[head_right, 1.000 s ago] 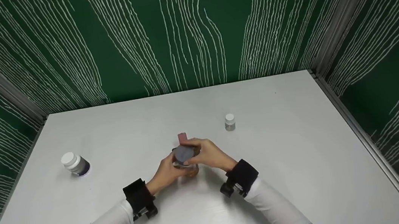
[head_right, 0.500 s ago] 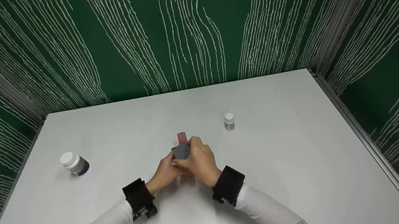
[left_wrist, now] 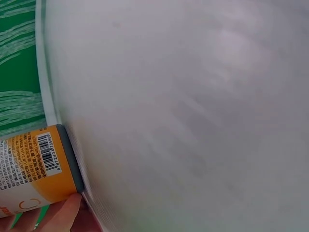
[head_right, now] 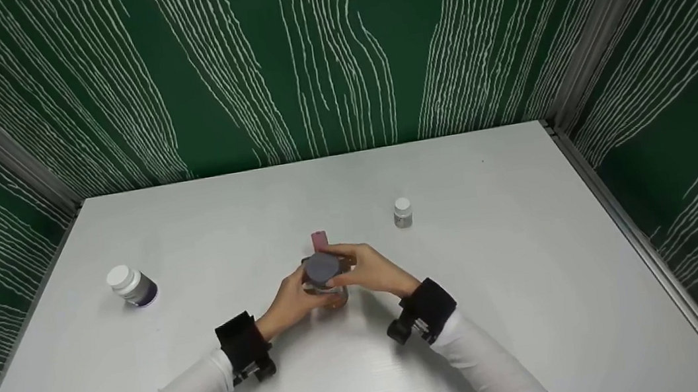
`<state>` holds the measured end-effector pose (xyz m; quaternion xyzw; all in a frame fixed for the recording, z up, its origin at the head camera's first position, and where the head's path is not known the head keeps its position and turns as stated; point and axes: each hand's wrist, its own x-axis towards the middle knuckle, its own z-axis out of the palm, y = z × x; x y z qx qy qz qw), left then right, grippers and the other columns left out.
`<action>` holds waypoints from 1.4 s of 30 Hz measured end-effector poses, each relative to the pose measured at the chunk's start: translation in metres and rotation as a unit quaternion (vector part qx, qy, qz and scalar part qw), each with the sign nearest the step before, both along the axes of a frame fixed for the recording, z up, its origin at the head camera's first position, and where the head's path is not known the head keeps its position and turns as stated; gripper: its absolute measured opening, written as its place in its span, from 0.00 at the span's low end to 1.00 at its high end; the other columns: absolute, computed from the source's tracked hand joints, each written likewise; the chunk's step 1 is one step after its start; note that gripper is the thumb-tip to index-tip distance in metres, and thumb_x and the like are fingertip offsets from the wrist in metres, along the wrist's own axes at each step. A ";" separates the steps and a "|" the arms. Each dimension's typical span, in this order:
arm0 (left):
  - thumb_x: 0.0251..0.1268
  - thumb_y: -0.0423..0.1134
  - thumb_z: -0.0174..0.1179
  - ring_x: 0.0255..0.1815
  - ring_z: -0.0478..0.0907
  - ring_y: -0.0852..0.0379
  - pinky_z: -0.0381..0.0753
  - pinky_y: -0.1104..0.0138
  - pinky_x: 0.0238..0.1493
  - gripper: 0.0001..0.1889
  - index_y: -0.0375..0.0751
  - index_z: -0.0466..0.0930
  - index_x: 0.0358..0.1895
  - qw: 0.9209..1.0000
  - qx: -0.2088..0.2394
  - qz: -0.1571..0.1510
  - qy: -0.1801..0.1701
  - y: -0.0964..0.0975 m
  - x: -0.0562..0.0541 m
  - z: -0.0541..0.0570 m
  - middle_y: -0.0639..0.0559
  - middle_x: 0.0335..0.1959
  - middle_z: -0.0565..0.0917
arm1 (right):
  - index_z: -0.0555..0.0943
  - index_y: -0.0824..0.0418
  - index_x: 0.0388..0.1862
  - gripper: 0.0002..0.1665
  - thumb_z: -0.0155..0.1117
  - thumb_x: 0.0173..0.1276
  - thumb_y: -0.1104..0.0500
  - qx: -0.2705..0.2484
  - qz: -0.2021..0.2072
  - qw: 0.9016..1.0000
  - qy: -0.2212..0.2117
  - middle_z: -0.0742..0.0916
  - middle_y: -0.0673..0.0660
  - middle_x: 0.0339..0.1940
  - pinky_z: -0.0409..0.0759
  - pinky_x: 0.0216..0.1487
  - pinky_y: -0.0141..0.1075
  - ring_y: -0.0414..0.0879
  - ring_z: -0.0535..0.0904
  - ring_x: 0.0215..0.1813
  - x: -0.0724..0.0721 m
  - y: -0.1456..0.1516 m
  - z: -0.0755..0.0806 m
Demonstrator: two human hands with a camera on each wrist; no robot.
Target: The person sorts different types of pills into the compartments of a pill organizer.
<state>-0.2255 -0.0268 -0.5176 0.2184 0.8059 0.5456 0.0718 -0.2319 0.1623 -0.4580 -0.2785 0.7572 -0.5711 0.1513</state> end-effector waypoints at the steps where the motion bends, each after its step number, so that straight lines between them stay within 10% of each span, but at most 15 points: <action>1: 0.46 0.39 0.67 0.55 0.69 0.54 0.67 0.66 0.54 0.36 0.37 0.60 0.60 1.000 0.003 -0.003 -0.002 0.000 0.000 0.000 0.45 0.54 0.73 | 0.66 0.71 0.59 0.34 0.65 0.52 0.68 0.006 -0.013 1.000 0.012 0.72 0.66 0.58 0.65 0.56 0.49 0.58 0.68 0.58 0.002 -0.002 0.003; 14: 0.46 0.39 0.67 0.55 0.69 0.52 0.66 0.64 0.55 0.35 0.38 0.62 0.60 1.000 -0.017 0.024 0.005 0.001 0.002 0.001 0.44 0.53 0.74 | 0.69 0.74 0.48 0.34 0.73 0.41 0.66 0.013 -0.238 0.966 0.103 0.74 0.61 0.42 0.73 0.48 0.40 0.54 0.75 0.46 0.018 -0.034 -0.025; 24: 0.44 0.41 0.68 0.57 0.68 0.53 0.65 0.64 0.57 0.37 0.40 0.62 0.60 0.999 -0.029 0.019 -0.014 0.003 -0.001 0.003 0.45 0.55 0.72 | 0.52 0.66 0.66 0.45 0.65 0.54 0.63 -0.027 -0.017 0.996 -0.078 0.60 0.65 0.66 0.68 0.54 0.36 0.56 0.62 0.63 -0.005 -0.002 -0.013; 31: 0.45 0.41 0.68 0.57 0.67 0.56 0.65 0.65 0.56 0.37 0.41 0.62 0.60 1.000 -0.009 0.001 -0.016 0.003 -0.001 0.001 0.48 0.55 0.72 | 0.65 0.70 0.60 0.35 0.65 0.53 0.66 0.013 0.019 0.999 -0.047 0.74 0.66 0.56 0.73 0.48 0.32 0.49 0.74 0.53 -0.018 0.004 -0.013; 37: 0.44 0.39 0.68 0.56 0.69 0.55 0.65 0.64 0.56 0.34 0.39 0.64 0.58 1.000 -0.013 0.017 -0.003 0.005 0.001 0.003 0.47 0.53 0.74 | 0.70 0.72 0.53 0.33 0.70 0.48 0.63 0.029 -0.071 0.996 0.053 0.77 0.63 0.44 0.74 0.46 0.32 0.50 0.75 0.45 -0.007 -0.008 -0.019; 42: 0.45 0.39 0.68 0.53 0.71 0.54 0.67 0.66 0.54 0.33 0.38 0.65 0.57 1.000 -0.021 0.019 0.013 0.004 0.001 0.003 0.45 0.51 0.76 | 0.70 0.68 0.42 0.32 0.74 0.43 0.54 0.069 -0.203 0.970 0.117 0.79 0.60 0.40 0.75 0.38 0.35 0.50 0.77 0.38 0.009 -0.024 -0.023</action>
